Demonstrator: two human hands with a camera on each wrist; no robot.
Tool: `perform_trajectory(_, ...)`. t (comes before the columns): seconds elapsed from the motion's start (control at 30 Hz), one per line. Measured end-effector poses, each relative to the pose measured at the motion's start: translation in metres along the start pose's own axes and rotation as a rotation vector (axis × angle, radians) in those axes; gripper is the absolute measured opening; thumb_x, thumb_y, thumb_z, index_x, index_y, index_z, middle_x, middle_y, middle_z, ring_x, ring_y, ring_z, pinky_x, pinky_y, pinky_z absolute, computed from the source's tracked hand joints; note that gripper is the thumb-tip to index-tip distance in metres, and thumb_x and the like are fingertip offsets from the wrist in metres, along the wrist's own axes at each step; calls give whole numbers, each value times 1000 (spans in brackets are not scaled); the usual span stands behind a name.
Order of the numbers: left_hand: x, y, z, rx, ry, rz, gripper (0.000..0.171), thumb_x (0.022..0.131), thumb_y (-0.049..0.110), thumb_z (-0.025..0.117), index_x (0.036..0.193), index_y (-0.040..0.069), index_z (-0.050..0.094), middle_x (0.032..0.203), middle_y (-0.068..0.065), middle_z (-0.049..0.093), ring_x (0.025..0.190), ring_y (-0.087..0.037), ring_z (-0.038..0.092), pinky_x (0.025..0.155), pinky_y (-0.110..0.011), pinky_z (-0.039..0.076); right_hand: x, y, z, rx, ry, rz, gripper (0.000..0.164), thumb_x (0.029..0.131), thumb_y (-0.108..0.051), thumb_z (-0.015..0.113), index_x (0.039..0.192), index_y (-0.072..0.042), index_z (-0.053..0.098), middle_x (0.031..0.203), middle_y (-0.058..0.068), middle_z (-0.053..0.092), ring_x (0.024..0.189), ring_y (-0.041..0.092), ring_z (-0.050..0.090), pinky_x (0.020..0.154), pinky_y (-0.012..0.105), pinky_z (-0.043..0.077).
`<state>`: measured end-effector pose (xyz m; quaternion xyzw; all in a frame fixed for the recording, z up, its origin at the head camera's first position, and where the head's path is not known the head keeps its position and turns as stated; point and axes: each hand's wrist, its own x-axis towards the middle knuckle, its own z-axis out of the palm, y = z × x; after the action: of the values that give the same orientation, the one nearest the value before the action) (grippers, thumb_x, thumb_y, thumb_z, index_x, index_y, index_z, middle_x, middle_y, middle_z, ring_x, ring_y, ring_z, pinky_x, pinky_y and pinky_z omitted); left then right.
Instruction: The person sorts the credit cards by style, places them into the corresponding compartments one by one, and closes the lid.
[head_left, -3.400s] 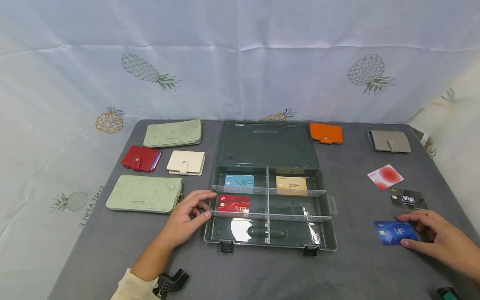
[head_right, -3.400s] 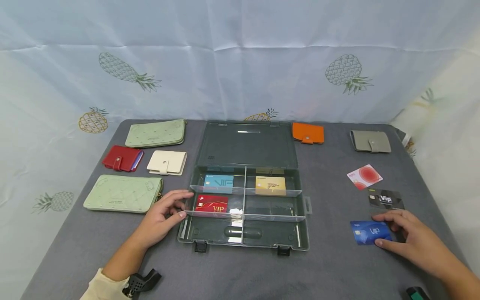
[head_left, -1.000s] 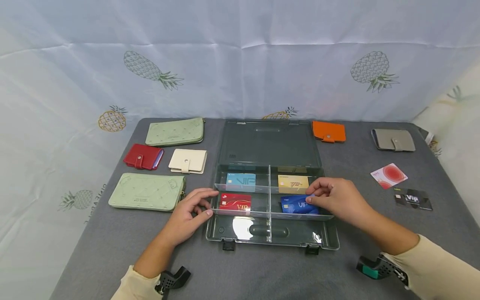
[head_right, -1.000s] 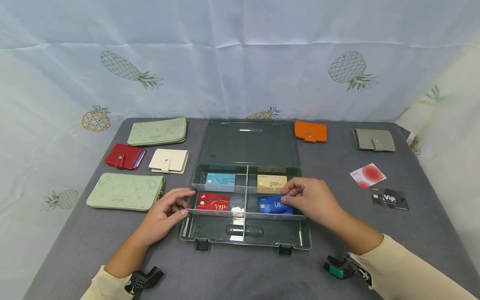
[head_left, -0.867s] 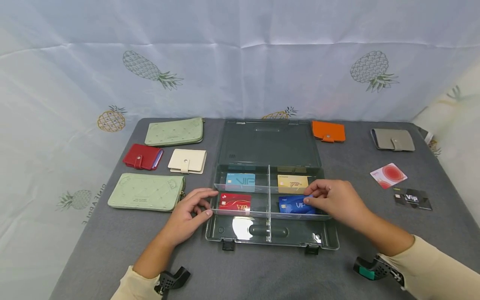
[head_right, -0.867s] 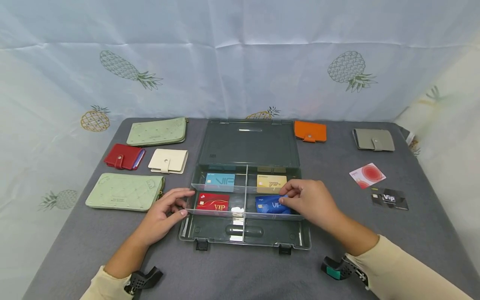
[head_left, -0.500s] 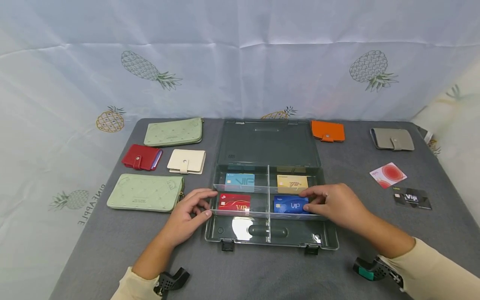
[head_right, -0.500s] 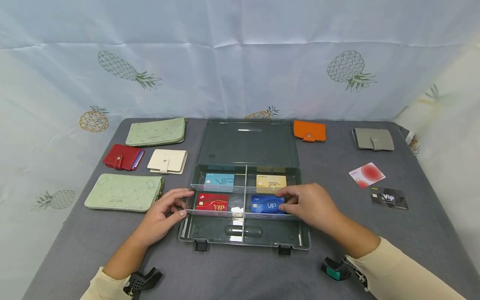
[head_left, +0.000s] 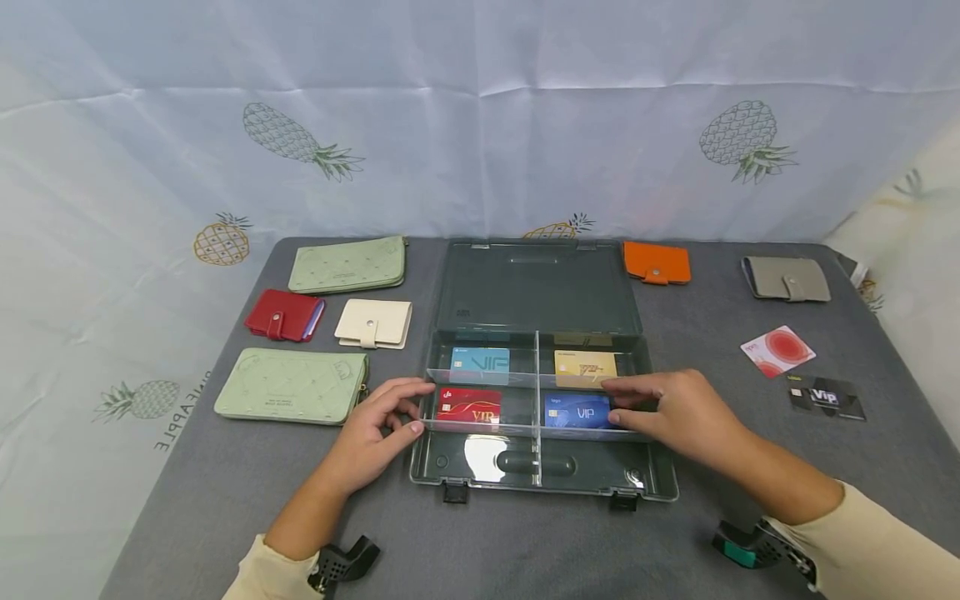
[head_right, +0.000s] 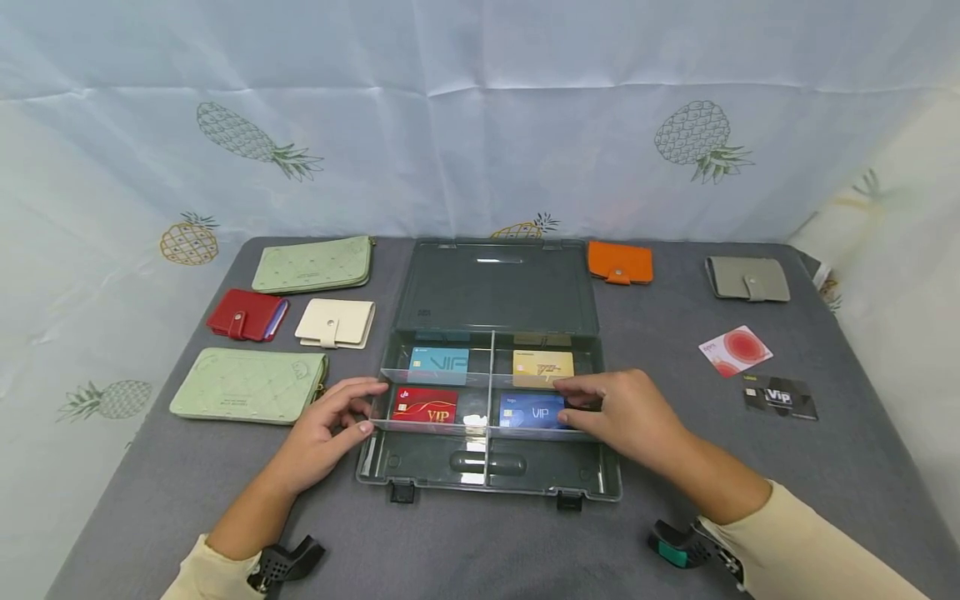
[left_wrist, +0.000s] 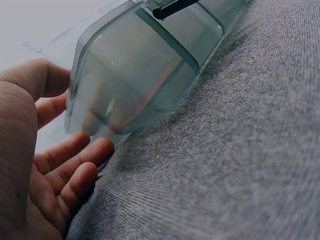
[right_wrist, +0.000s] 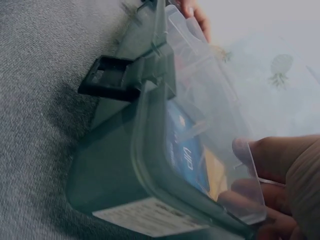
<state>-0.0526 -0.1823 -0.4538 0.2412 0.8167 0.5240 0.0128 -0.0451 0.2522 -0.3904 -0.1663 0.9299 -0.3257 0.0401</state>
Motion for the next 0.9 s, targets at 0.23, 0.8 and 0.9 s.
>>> perform_trajectory(0.23, 0, 1, -1, 0, -1, -1, 47, 96, 0, 72, 141, 11, 67, 140, -5, 64, 98, -19, 68, 71, -28, 55, -7, 10, -8, 86, 96, -95, 24, 86, -9, 90, 109, -16, 84, 90, -17, 77, 72, 2, 64, 63, 22, 51)
perform_trajectory(0.8, 0, 2, 0, 4, -4, -7, 46, 97, 0, 71, 141, 11, 67, 140, -4, 64, 98, -19, 68, 71, -28, 55, -52, 81, -56, 218, 144, 161, 33, 94, -6, 82, 126, -7, 74, 113, -13, 78, 92, 0, 67, 69, 19, 52)
perform_trajectory(0.9, 0, 1, 0, 6, -4, -7, 46, 96, 0, 71, 141, 11, 67, 140, -4, 64, 98, -19, 68, 71, -28, 55, -61, 98, -64, 223, 166, 205, 35, 95, -6, 82, 129, -5, 73, 113, -17, 76, 94, -4, 66, 69, 17, 51)
